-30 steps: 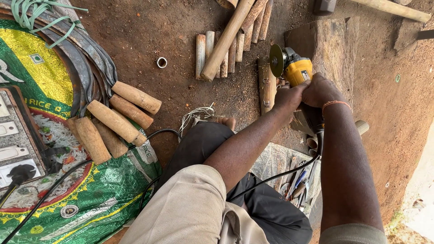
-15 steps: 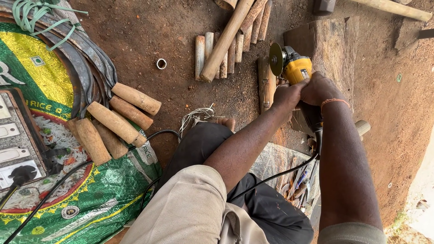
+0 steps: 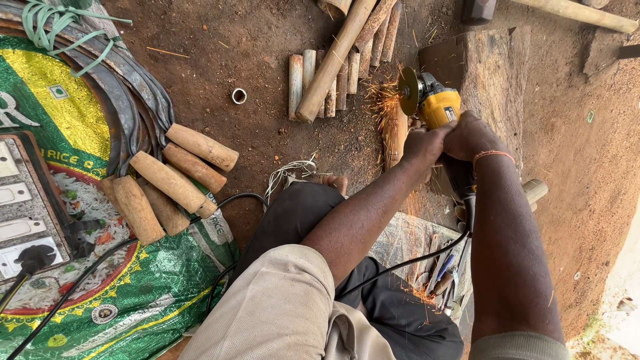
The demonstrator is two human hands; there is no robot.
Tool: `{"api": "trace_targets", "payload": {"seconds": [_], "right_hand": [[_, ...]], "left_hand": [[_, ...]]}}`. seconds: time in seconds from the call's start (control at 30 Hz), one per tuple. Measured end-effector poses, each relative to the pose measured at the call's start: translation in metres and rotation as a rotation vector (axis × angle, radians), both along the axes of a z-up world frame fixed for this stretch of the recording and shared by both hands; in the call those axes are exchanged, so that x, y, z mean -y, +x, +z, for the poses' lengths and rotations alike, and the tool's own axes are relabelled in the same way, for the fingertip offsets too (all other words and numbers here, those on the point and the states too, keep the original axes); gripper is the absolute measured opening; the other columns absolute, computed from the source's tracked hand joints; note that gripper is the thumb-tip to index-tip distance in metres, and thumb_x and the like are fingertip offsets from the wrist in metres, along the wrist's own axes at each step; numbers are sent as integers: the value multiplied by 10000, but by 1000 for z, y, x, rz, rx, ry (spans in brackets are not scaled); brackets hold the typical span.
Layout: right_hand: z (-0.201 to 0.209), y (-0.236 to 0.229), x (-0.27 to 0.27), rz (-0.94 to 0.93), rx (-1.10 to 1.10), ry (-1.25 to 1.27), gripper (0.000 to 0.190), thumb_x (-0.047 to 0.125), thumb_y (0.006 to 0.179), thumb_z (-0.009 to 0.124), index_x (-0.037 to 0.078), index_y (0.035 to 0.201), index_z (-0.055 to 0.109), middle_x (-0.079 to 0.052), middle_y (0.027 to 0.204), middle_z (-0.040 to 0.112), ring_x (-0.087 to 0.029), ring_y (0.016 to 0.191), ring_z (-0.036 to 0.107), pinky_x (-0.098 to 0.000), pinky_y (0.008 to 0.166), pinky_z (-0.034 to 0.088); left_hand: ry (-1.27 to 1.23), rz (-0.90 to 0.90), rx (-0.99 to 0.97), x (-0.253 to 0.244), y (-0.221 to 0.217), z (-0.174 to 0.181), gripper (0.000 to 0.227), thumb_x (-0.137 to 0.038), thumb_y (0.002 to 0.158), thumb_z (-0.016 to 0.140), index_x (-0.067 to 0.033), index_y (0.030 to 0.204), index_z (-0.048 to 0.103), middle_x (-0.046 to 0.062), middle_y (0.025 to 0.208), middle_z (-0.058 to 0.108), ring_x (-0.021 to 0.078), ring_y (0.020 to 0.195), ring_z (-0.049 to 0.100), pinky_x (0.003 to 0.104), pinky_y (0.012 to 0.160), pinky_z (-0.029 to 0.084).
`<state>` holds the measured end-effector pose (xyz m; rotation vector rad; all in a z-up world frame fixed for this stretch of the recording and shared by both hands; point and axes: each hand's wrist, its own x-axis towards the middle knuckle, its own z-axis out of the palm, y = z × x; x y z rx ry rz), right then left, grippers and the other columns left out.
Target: Cutting pieces of wood using an electric angle grinder.
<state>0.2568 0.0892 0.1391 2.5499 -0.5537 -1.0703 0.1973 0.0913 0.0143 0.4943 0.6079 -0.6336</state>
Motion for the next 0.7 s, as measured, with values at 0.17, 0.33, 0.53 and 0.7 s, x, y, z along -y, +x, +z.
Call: {"api": "trace_targets", "payload": {"seconds": [0.17, 0.33, 0.53, 0.7], "right_hand": [[-8, 5, 7, 41, -4, -3, 606, 205, 927, 762, -13, 1413, 473, -285, 1230, 680, -408, 1070, 726, -531, 902, 623], [-14, 6, 15, 55, -6, -16, 599, 193, 940, 736, -20, 1425, 455, -299, 1233, 678, -426, 1074, 725, -540, 915, 617], [-14, 5, 13, 63, 12, 3, 581, 195, 936, 739, -32, 1403, 480, -295, 1228, 680, -414, 1089, 716, -525, 920, 608], [-16, 5, 16, 33, 25, 11, 597, 191, 923, 755, -21, 1411, 485, -288, 1233, 685, -407, 1088, 719, -522, 913, 613]], "left_hand": [[-47, 22, 37, -4, 0, -1, 543, -399, 940, 690, 25, 1256, 565, 101, 999, 679, 170, 839, 707, 343, 726, 604], [-52, 41, 71, -7, 0, 0, 546, -401, 940, 682, 28, 1261, 577, 90, 999, 691, 165, 837, 717, 331, 729, 611], [-45, 0, 22, -3, 0, -6, 566, -401, 955, 698, 65, 1249, 568, 121, 1018, 682, 179, 861, 714, 342, 736, 612], [-23, 16, 41, -3, 1, -5, 578, -414, 934, 697, 54, 1247, 568, 117, 999, 681, 185, 836, 717, 341, 712, 620]]}}
